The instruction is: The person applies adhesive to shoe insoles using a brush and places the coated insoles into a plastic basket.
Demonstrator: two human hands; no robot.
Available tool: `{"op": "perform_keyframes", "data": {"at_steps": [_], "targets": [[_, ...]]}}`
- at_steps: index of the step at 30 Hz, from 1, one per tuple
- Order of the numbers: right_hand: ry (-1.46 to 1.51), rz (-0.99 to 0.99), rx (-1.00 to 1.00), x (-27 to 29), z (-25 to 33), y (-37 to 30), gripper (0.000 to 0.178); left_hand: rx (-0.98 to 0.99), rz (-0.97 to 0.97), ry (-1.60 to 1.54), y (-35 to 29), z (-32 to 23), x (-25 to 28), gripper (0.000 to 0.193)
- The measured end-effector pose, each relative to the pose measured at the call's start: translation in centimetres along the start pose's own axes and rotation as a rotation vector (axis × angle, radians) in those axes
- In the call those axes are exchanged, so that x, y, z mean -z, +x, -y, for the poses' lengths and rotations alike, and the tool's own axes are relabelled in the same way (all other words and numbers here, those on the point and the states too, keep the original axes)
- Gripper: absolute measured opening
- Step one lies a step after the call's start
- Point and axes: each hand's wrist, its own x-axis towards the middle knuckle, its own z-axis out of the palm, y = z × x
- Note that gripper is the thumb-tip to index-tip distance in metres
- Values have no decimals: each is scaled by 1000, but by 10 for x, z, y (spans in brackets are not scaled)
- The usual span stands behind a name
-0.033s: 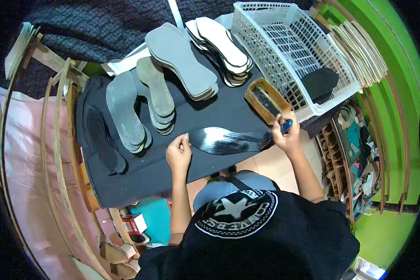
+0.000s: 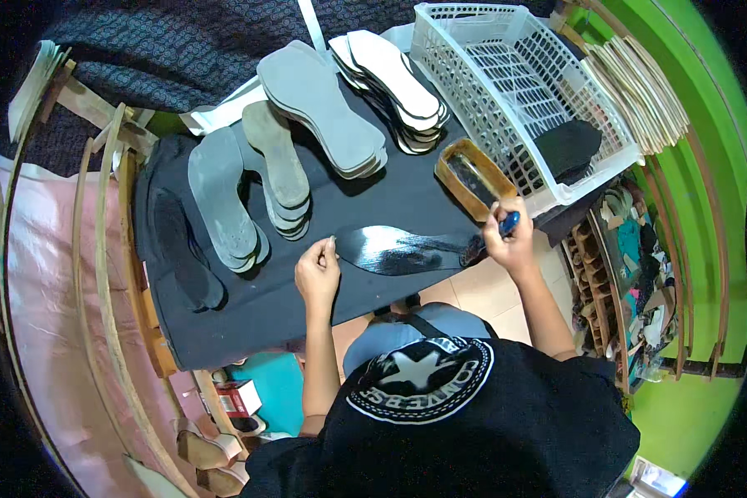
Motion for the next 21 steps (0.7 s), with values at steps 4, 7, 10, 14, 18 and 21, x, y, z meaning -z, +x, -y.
{"op": "perform_keyframes", "data": {"at_steps": [4, 7, 10, 14, 18, 21], "targets": [[6, 80, 52, -19, 11, 2, 20, -51, -27, -75, 2, 0, -7, 18], [83, 84, 234, -50, 20, 5, 22, -102, -66, -146, 4, 0, -13, 16], [135, 163, 221, -49, 23, 1, 24, -127, -80, -121, 6, 3, -15, 16], [148, 115, 185, -12, 11, -4, 22, -96, -75, -139, 3, 6, -13, 16], [63, 66, 59, 15, -1, -12, 15, -126, -81, -139, 2, -1, -12, 16], [49, 46, 67, 9, 9, -7, 14, -165, -88, -129, 0, 0, -11, 17]]}}
